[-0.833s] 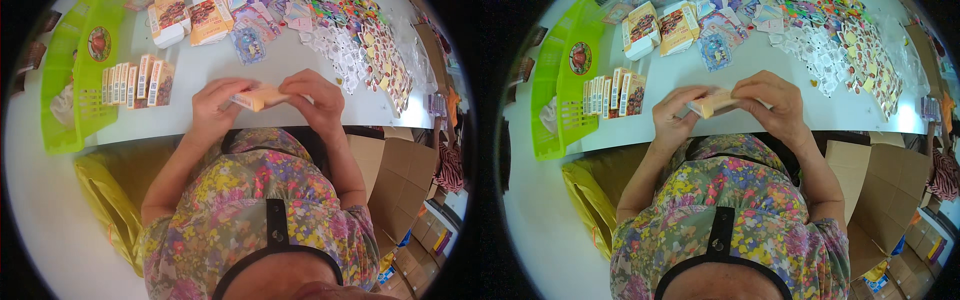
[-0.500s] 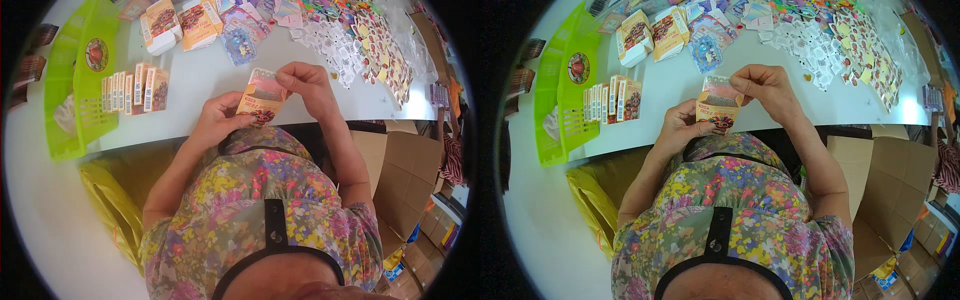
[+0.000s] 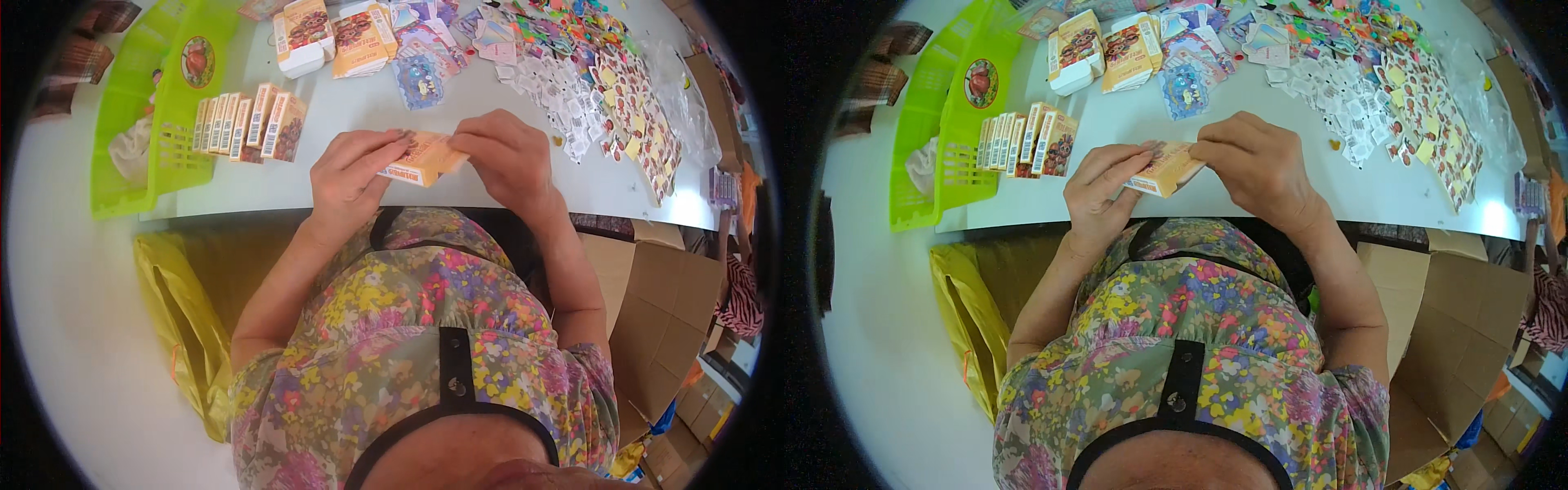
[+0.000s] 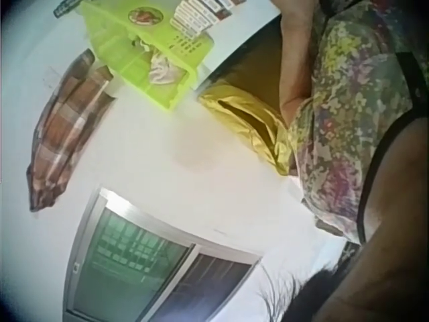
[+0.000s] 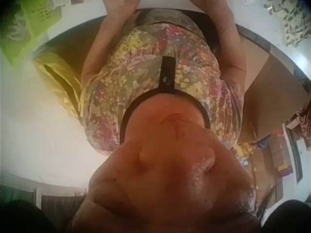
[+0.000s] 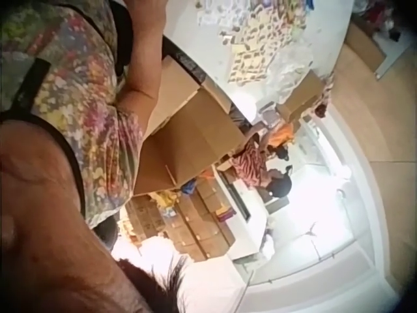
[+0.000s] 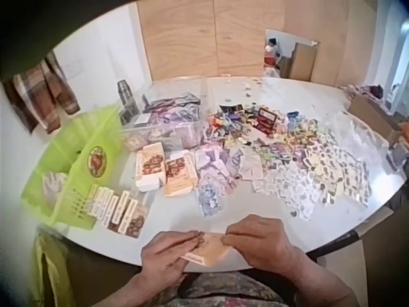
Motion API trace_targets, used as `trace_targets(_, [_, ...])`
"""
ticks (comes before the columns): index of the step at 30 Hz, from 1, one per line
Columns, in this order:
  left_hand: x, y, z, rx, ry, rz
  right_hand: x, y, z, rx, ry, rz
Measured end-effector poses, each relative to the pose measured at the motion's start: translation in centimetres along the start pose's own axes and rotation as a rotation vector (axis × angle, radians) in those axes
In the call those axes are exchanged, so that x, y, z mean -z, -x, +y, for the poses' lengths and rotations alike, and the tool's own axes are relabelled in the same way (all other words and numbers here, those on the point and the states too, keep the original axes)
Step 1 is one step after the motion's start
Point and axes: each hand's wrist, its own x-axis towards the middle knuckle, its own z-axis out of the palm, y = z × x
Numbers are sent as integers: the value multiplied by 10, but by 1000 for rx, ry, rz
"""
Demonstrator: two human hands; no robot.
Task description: Fold small product boxes and pack them into a larger shipping carton at a factory workstation.
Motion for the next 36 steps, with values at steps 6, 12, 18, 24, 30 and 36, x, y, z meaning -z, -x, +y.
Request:
trace_targets(6, [6, -2, 1, -170, -106, 148, -6, -4, -11, 284, 229, 154])
trace_targets(12, [20, 2, 16, -67, 18, 23, -9, -11, -17, 304, 209, 103])
trace_targets(18, [13, 16, 22, 303, 381, -37, -8, -20, -24, 101, 78, -27])
trace_targets(24, [-8, 26, 32, 675, 993, 146, -11, -28, -27, -652, -309, -232])
trace_targets(30, [-7, 42, 21, 577, 771, -89, -16, -17, -17, -808, -518, -199])
trace_targets(36, [-13, 38, 28, 465, 795, -36, -6, -18, -17, -564, -351, -32])
